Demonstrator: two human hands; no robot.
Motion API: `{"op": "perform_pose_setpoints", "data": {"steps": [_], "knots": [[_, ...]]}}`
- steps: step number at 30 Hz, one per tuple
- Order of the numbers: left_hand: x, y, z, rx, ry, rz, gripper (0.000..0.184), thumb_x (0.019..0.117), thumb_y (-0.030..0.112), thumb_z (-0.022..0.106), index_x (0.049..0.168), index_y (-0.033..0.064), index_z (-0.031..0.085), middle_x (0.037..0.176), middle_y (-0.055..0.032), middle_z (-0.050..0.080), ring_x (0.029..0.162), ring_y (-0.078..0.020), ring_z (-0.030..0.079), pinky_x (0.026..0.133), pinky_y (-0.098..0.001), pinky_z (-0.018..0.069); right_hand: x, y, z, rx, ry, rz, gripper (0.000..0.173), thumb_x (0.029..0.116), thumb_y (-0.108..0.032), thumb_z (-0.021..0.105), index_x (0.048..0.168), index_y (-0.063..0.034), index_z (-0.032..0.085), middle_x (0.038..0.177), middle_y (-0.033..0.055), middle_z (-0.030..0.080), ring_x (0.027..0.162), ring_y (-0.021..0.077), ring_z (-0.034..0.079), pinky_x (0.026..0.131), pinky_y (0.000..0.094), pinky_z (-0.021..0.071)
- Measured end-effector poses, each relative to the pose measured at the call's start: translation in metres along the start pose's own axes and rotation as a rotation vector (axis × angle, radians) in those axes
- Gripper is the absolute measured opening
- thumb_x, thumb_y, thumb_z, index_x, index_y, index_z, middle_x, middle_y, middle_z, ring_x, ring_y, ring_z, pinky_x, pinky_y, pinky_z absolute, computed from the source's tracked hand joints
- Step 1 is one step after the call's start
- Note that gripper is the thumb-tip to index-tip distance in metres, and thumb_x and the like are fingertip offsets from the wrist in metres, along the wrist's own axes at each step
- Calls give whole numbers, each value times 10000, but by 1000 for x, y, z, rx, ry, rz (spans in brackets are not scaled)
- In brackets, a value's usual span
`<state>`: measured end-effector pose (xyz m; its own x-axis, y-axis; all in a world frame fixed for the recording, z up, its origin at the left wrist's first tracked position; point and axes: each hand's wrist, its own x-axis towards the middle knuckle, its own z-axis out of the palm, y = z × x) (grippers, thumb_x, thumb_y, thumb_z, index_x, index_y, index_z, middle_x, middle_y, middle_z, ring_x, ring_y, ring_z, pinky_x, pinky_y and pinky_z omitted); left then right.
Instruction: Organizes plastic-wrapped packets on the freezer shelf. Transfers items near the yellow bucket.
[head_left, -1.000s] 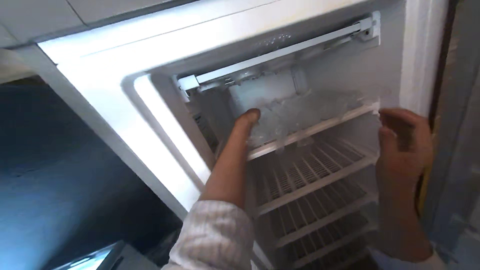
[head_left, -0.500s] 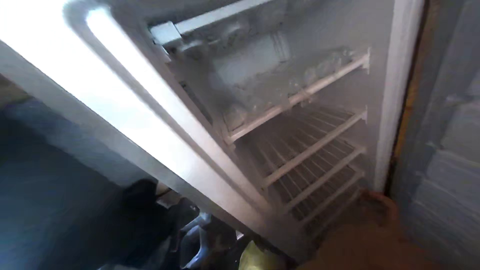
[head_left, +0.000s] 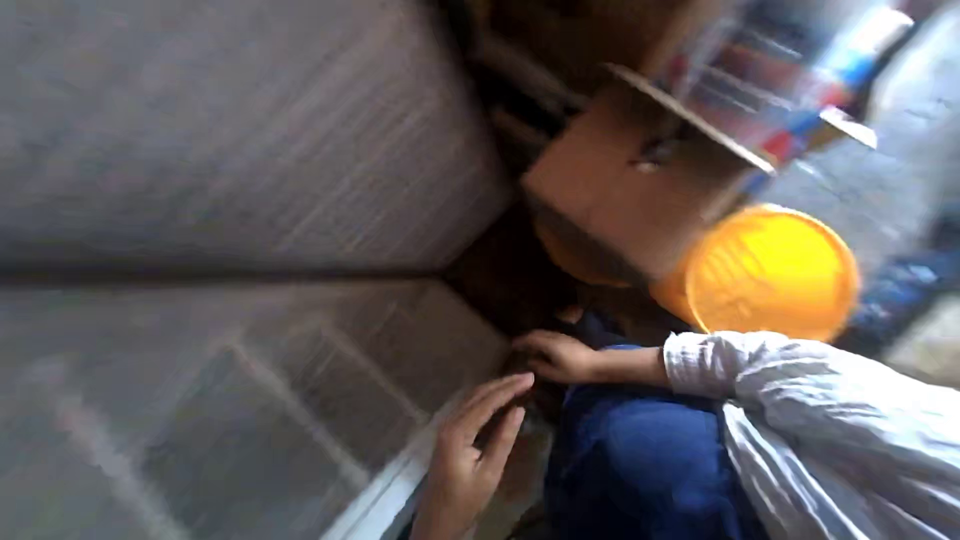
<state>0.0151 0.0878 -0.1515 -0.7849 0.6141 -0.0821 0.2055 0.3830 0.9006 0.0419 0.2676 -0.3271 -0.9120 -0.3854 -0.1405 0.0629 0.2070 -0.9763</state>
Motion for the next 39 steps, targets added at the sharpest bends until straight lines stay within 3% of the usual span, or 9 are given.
{"op": "perform_pose_setpoints", "data": {"steps": [4,7,11,15,18,24,31,35,39], "knots": [[72,-15,52,-387,-377,-32,315,1049,368,553,1312,263,690,1250,39,727,1135,-128,691,1001,-291,561,-105,98,-73,-172,812,145,251,983,-102,576,1152,5,727,1108,161,741,1073,286,696,990,479,537],[114,-14,106,-492,-502,-33,334,1042,403,555,1336,290,667,1307,40,694,1153,-127,676,987,-284,560,-186,157,-89,-227,1113,309,246,942,-61,541,1078,85,685,1025,212,722,982,312,710,906,473,574],[133,-9,216,-704,-593,-127,304,1041,371,564,1299,271,690,1233,28,726,1078,-108,699,935,-266,576,-260,198,-112,38,1187,758,323,984,-107,498,1210,94,610,1005,216,703,908,290,697,834,454,570],[149,-12,319,-711,-749,-245,316,1052,290,546,1292,127,672,1235,-13,719,1075,-96,691,938,-290,570,-283,313,-172,351,1279,1132,345,1056,-180,482,1293,40,602,1187,240,678,1080,340,669,962,504,514],[163,-15,362,-462,-800,-249,299,1011,74,535,1228,-90,659,1217,-161,697,1095,-150,676,977,-320,548,-250,411,-217,649,1172,1194,423,1078,-255,498,1413,1,528,1317,253,622,1146,366,654,967,524,532],[152,-82,406,-165,-701,-318,257,1003,18,535,1172,-91,696,1167,-217,707,1119,-231,677,1033,-372,522,-165,529,-259,619,1101,1394,777,981,-428,650,1537,16,339,1462,297,508,1315,434,554,1050,605,483],[144,-103,430,-185,-589,-443,263,1001,-9,499,1174,-122,663,1160,-186,708,1100,-154,681,1024,-324,535,-167,553,-228,483,969,1455,879,927,-366,724,1597,-78,234,1332,259,620,1176,434,647,958,624,531],[148,-83,438,-204,-519,-476,265,982,-56,482,1175,-97,659,1138,-93,724,1076,-78,675,992,-270,542,-227,545,-234,751,947,1133,833,941,-365,727,1582,-61,291,1289,285,618,1041,396,673,877,558,560],[150,-64,454,-207,-359,-561,347,975,-31,461,1303,-91,556,1266,-87,655,1161,-91,628,996,-288,531,-297,437,-233,1090,873,631,383,1058,-274,500,1339,-15,524,1010,67,649,817,103,637,766,307,563]]}}
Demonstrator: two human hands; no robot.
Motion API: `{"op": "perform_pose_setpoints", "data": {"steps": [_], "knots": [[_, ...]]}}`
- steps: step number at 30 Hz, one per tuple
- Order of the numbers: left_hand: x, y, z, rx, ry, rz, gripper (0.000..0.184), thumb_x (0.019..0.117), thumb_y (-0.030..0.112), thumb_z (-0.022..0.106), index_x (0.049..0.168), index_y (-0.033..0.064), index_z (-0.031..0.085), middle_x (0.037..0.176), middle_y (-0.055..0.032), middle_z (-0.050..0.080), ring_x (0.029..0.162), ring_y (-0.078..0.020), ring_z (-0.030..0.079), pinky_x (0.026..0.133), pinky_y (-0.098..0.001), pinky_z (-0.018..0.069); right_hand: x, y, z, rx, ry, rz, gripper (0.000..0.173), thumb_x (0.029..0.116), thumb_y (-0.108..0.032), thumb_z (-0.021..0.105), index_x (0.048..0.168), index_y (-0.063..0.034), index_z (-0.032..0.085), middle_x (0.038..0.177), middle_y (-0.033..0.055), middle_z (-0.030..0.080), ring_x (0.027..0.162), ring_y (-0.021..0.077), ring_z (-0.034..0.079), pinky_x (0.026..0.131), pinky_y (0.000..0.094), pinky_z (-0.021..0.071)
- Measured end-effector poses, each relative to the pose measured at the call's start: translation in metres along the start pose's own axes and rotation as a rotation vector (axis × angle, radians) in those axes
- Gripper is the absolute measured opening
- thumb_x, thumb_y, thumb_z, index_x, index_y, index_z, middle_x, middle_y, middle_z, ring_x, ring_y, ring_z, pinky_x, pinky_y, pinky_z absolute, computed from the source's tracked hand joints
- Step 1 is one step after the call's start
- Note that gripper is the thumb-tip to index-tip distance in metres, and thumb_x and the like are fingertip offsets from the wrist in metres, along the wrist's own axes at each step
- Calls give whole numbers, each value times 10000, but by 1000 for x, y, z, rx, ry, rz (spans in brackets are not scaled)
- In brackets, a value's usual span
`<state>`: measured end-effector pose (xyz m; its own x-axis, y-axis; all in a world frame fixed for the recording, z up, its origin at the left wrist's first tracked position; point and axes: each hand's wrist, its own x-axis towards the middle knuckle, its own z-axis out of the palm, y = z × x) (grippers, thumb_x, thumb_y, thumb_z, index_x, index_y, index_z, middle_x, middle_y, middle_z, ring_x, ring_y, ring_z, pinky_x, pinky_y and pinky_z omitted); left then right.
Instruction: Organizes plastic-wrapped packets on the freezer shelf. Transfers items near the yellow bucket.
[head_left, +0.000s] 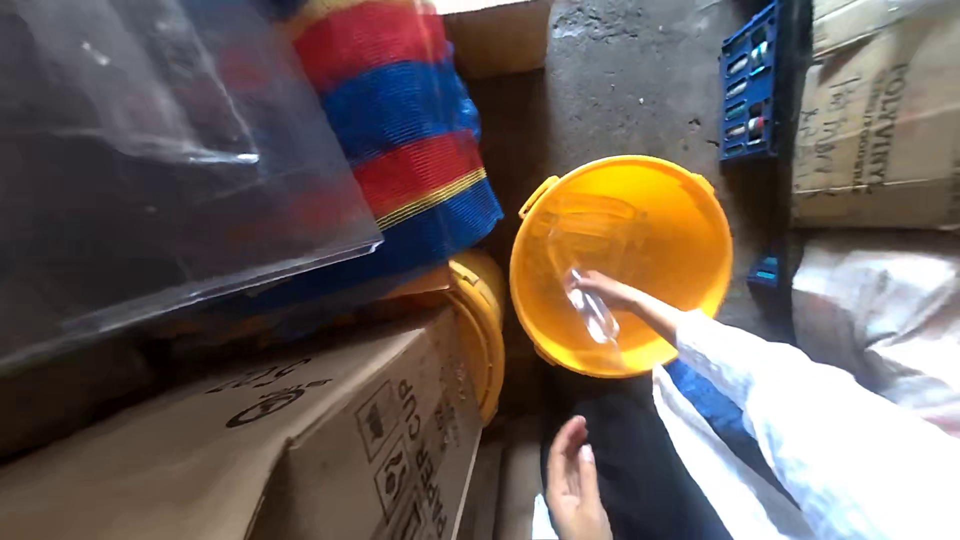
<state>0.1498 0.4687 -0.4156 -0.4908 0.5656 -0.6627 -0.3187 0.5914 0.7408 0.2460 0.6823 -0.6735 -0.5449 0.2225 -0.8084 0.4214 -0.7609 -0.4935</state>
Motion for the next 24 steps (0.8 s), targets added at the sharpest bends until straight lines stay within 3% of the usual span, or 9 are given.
{"op": "perform_pose_setpoints", "data": {"steps": [3,5,7,9,12,13,15,18,24], "knots": [[7,12,15,-96,7,-217,672,1025,250,485,1581,-4,207,1557,-174,418,1390,-204,476,1106,-394,441,-118,-27,36,-9,-100,-71,554,980,-277,569,1447,-35,397,1033,91,635,802,121,634,713,325,561],[12,24,28,-185,-51,-365,909,981,526,539,1629,106,60,1565,-134,424,1346,-188,523,1060,-385,484,-183,-43,66,-99,-170,-103,738,978,-297,627,1580,-55,276,1179,172,667,961,200,689,854,407,584],[10,35,44,-252,-17,-405,823,970,437,579,1566,60,155,1222,-66,621,998,-79,669,829,-266,589,-224,-61,81,-234,-302,-156,705,1041,-297,582,1608,-44,249,1226,207,682,1056,254,712,956,470,577],[8,39,54,-344,79,-403,527,962,173,570,1405,20,330,988,-53,701,830,-98,725,745,-286,632,-229,-62,72,-330,-271,-280,509,1049,-293,565,1491,-45,516,1082,190,738,919,270,732,869,506,582],[14,34,51,-409,109,-413,352,971,53,474,1309,64,377,963,-68,742,777,-185,755,723,-342,646,-162,-29,30,-31,218,-416,352,1045,-217,467,1071,39,707,726,12,659,596,54,597,591,258,541],[16,30,49,-410,108,-397,312,971,58,463,1279,66,406,934,-53,747,742,-173,750,701,-330,644,-124,-16,11,59,405,-304,332,1062,-194,450,1122,74,637,755,57,640,617,102,620,596,282,560],[16,19,42,-465,74,-342,259,944,90,560,1190,61,487,882,-59,763,700,-169,748,668,-321,641,-39,22,-27,83,651,47,458,1065,-224,543,1419,55,462,1198,242,631,1005,300,680,852,428,585],[14,-3,31,-501,-66,-195,458,879,180,773,1238,114,496,961,-59,773,768,-183,760,726,-341,647,59,73,-52,-60,844,263,766,983,-249,684,1553,70,283,1576,317,353,1458,393,408,1192,468,377],[7,-5,15,-401,-200,79,463,866,159,809,1278,207,605,1057,15,761,945,-113,740,867,-293,614,108,68,-10,-374,1126,516,791,991,-241,625,1616,-8,199,1599,252,361,1446,373,431,1132,488,429]]}}
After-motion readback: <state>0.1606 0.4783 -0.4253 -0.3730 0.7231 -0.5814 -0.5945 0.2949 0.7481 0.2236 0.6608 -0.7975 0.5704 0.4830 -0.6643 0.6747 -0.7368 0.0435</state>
